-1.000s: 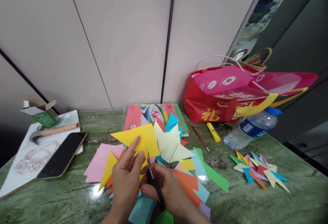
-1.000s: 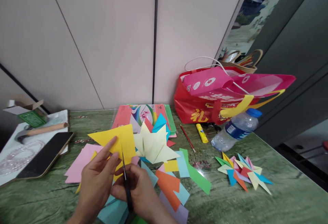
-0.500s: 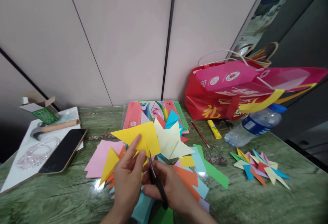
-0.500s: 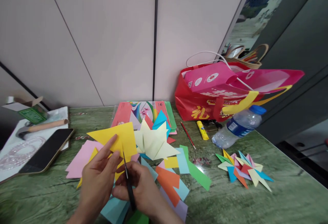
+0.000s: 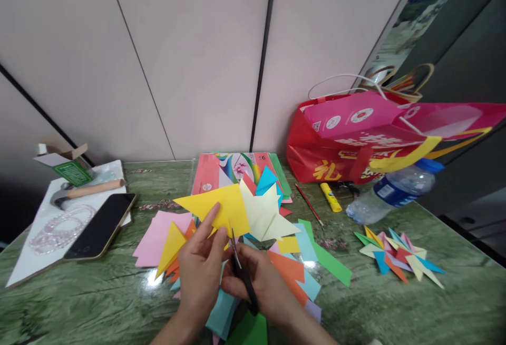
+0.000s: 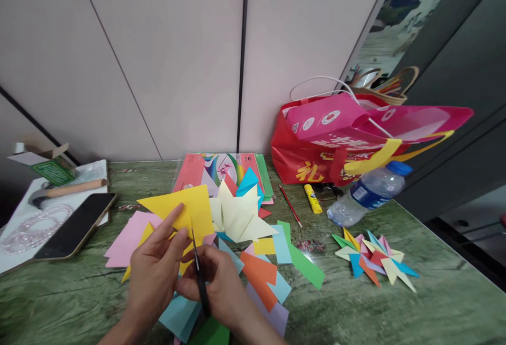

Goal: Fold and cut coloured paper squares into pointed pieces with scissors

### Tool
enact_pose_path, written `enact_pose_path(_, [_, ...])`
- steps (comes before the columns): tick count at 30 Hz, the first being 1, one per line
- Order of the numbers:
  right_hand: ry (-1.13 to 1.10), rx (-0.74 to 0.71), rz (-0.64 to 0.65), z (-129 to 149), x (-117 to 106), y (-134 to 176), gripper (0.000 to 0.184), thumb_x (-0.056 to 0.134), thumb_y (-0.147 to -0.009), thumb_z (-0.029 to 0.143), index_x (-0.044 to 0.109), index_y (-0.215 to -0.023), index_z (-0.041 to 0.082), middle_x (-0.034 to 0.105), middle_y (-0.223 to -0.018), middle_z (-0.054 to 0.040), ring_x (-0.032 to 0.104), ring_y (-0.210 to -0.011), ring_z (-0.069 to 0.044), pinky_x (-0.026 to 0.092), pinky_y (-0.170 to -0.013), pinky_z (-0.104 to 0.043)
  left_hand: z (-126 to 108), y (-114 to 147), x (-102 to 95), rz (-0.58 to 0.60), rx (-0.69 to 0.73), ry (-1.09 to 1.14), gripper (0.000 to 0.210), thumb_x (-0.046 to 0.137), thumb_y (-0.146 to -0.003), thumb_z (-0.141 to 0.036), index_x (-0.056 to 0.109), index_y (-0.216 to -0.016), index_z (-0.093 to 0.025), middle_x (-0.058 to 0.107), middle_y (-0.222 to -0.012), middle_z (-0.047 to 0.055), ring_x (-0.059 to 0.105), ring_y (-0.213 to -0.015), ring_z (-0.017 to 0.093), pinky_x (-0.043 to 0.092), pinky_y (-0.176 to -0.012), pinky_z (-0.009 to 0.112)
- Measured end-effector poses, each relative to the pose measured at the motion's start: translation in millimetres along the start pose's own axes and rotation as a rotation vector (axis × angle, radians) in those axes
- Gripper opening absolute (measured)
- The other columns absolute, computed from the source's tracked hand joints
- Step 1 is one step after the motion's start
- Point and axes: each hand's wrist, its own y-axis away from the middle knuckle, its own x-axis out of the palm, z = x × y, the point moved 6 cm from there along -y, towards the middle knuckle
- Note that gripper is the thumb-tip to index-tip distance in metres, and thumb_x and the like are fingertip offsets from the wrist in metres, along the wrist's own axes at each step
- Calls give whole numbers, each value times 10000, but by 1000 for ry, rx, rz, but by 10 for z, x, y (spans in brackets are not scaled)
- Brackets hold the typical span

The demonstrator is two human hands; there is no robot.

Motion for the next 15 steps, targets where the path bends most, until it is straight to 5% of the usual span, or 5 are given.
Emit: enact_pose_path(15, [52,-18,-34,9,5,13,396,830,-537,331,592,-790,140,476,-586,62,374,-540,-71,289,-514,-199,-2,28,4,2,35,15,535,703,-708,-329,572,-1218,-237,599,-597,-64,546,-563,51,465,-514,85])
